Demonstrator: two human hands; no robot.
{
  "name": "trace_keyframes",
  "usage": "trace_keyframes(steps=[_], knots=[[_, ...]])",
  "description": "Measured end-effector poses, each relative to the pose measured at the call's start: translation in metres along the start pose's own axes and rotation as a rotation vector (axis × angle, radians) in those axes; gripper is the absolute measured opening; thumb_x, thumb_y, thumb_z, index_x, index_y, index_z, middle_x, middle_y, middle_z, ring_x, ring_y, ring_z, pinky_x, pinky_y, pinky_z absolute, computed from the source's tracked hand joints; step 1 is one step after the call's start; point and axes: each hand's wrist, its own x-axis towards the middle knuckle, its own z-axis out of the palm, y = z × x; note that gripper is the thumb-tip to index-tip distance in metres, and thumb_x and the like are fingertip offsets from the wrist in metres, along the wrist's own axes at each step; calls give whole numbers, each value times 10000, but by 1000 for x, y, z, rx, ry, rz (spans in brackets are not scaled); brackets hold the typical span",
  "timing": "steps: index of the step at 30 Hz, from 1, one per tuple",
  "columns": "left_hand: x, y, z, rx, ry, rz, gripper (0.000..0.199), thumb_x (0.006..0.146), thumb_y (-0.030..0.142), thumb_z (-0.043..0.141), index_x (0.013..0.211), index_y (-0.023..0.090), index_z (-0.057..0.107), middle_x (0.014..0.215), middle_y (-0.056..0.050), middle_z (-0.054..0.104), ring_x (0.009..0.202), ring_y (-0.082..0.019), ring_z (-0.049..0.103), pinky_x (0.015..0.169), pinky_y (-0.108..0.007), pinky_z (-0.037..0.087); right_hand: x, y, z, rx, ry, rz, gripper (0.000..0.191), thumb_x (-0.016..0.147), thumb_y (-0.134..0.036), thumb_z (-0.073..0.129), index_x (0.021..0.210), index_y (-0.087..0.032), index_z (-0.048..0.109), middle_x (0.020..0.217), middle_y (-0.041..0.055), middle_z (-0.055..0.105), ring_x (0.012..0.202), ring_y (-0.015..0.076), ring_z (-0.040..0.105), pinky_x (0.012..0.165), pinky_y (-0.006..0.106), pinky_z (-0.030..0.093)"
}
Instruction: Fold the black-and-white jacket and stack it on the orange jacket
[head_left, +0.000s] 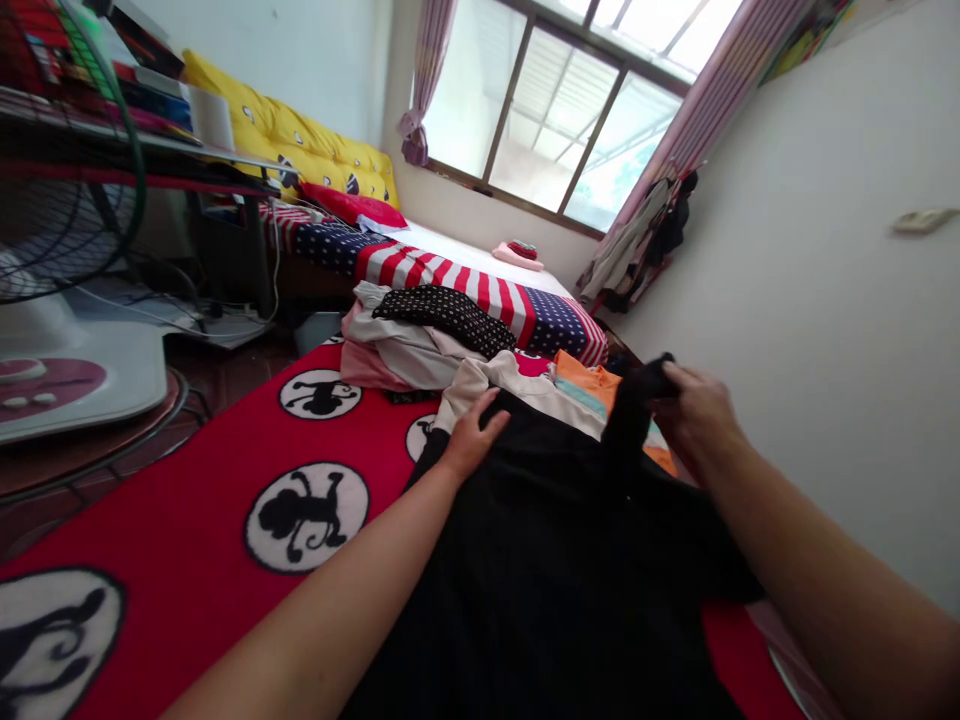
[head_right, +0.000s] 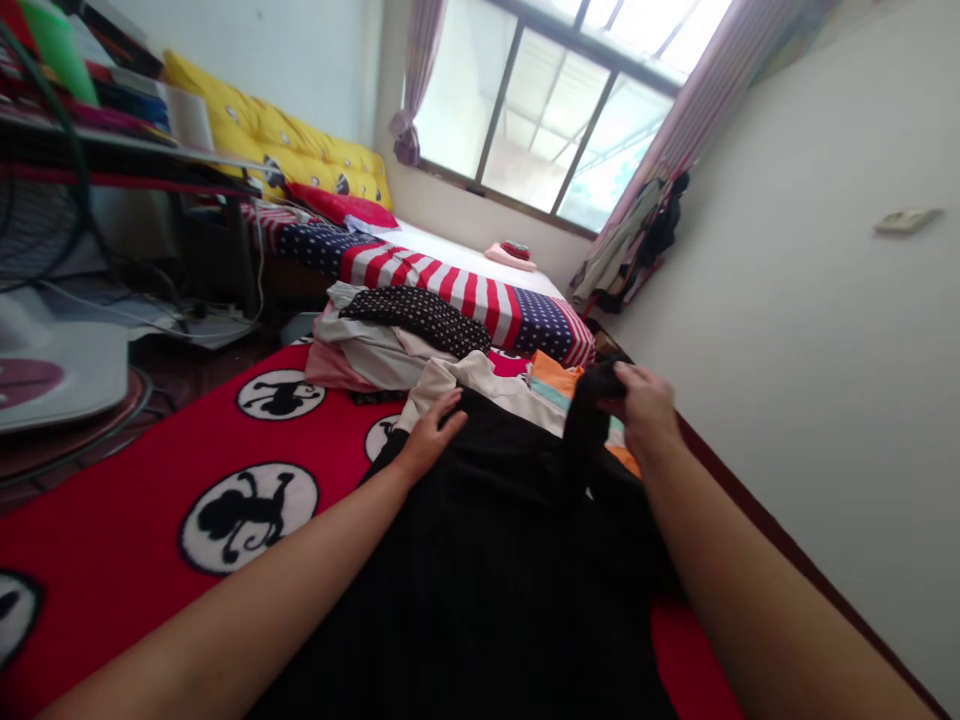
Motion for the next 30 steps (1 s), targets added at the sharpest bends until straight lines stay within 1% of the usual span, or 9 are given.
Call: trace_keyframes(steps=[3,5,10,15,19,21,24,27,30], knots=[[5,-7,-14,-410,209,-139,590,948,579,275,1437,250,312,1419,-121,474,1287,-224,483,1026,-395,421,-29,-21,55,97,-510,120,298,861,-443,536,957,-170,606,993,96,693,765,169,696,651,308,554],[8,-12,-17,-590,260,-208,600,924,586,374,1417,247,332,1379,-121,510,1241,-234,527,988,-386,459,-50,-14,70,13,-637,125,343,861,-492,496,923,-176,615,1012,84,685,802,182,692,683,311,540],[10,-18,-13,-374,296,-122,684,756,384,713,1342,177,426,1291,-134,564,1223,-256,530,1034,-393,425,-92,52,49,-490,-335,-106,311,742,-458,612,874,-177,632,933,87,657,864,238,636,817,404,496],[9,-15,-13,-69,301,-41,522,719,125,652,1228,169,546,1206,-103,618,1146,-241,570,1020,-394,441,-135,90,15,-566,-256,-412,471,768,-460,635,1146,-189,556,1205,125,544,1109,269,538,934,417,446],[4,-7,-15,109,323,-7,484,725,69,565,1193,184,597,1155,-69,633,1096,-223,583,1017,-357,445,-147,88,0,-753,-509,-591,198,838,-205,501,971,-222,646,1033,59,632,1002,223,570,906,367,411],[-1,0,-15,249,325,12,493,728,62,529,1197,192,608,1131,-73,619,1070,-224,584,1003,-344,451,-140,80,-2,-941,-585,-499,224,773,-106,472,776,-218,667,850,38,661,869,207,588,847,354,398],[-9,16,-13,533,336,1,519,729,56,493,1214,202,608,1186,-108,557,1116,-269,540,996,-384,439,-123,61,6,-1104,-511,-335,224,717,-98,487,612,-207,654,774,48,672,840,218,586,818,356,386],[-14,27,-12,717,280,103,561,730,43,472,1243,236,591,1363,-86,466,1270,-292,417,1080,-428,335,-112,42,31,-926,-403,-379,258,785,-145,459,747,-216,704,899,47,694,926,211,595,881,340,396],[-15,26,-9,780,90,202,475,804,109,457,1233,244,611,1433,-44,445,1344,-264,344,1151,-417,216,-109,44,60,-695,-512,-447,356,904,-252,388,1136,-235,658,1196,38,645,1125,184,556,1000,314,374]])
